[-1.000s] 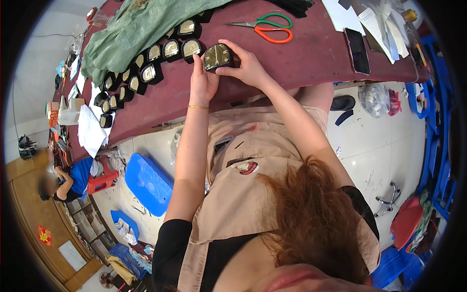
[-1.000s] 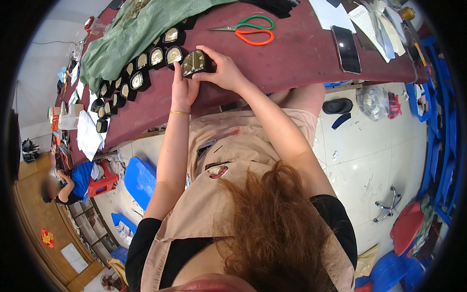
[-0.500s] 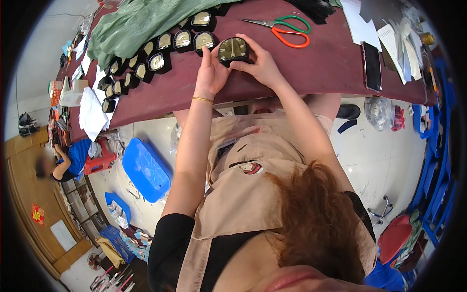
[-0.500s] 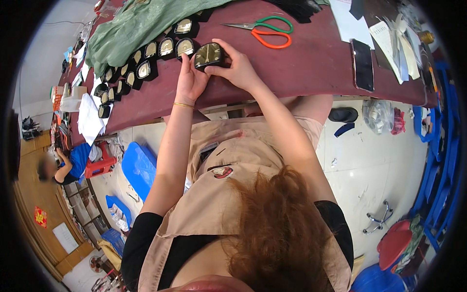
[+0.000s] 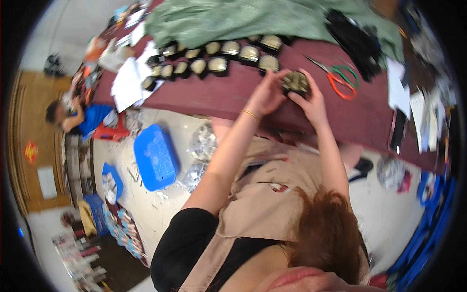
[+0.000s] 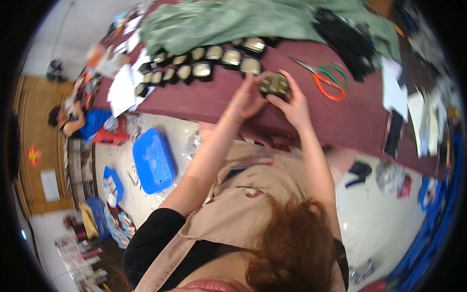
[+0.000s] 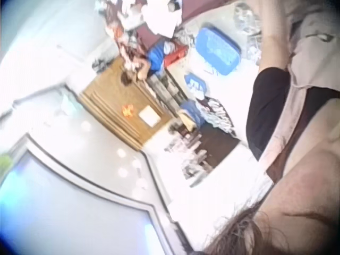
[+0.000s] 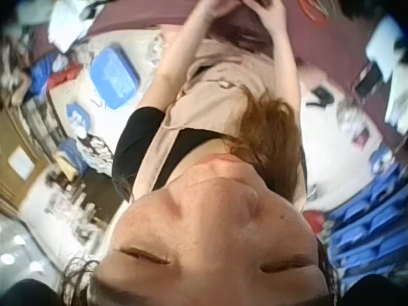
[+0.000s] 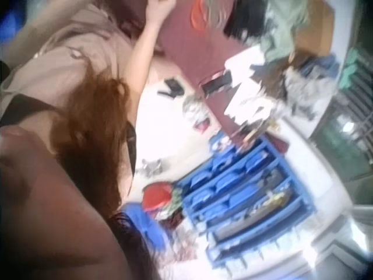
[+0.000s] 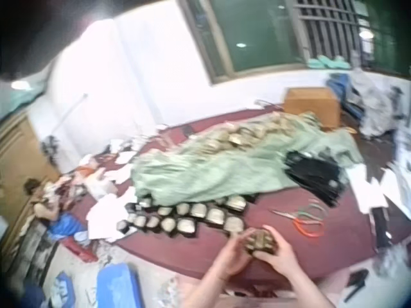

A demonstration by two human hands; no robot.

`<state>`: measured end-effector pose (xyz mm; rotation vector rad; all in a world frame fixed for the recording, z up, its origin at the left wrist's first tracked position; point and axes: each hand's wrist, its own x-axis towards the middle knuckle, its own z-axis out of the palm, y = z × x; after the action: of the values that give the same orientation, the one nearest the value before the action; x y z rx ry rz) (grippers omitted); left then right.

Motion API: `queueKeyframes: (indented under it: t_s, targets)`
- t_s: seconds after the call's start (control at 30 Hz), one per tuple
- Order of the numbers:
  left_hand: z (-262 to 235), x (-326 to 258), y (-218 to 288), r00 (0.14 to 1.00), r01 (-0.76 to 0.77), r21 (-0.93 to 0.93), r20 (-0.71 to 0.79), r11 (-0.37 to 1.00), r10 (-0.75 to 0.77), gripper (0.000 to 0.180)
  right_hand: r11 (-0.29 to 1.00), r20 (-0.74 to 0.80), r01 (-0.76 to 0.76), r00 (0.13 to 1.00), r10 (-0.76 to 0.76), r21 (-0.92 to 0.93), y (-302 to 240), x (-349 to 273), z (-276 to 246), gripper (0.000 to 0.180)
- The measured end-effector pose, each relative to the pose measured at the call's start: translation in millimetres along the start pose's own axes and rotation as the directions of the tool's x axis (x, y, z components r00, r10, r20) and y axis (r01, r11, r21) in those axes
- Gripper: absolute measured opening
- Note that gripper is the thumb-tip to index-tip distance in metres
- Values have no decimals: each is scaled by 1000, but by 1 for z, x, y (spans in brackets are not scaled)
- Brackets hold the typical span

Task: The person is manually wrapping black material around plastic shoe heel/last components.

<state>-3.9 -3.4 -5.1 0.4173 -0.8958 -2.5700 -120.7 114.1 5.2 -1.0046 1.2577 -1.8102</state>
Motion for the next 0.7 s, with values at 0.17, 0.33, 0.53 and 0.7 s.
queueKeyframes:
  t_s: [0.17, 0.33, 0.53, 0.7]
  targets:
    - [-10, -2, -6, 999, 7, -66, 46, 998, -4, 60, 998, -14, -19, 1000, 19, -53, -1, -9, 6, 70]
    - [-5, -4, -1, 999, 10, -47, 33, 999, -8, 60, 997, -8, -33, 999, 33, -69, -8, -6, 6, 71]
    - [-4, -1, -2, 999, 2, -54, 46, 999, 0, 59, 996, -17, -30, 999, 29, -83, -4, -3, 3, 70]
    - [-2, -4, 1, 999, 28, -47, 29, 998, -27, 58, 998, -22, -47, 999, 46, -41, -4, -4, 3, 71]
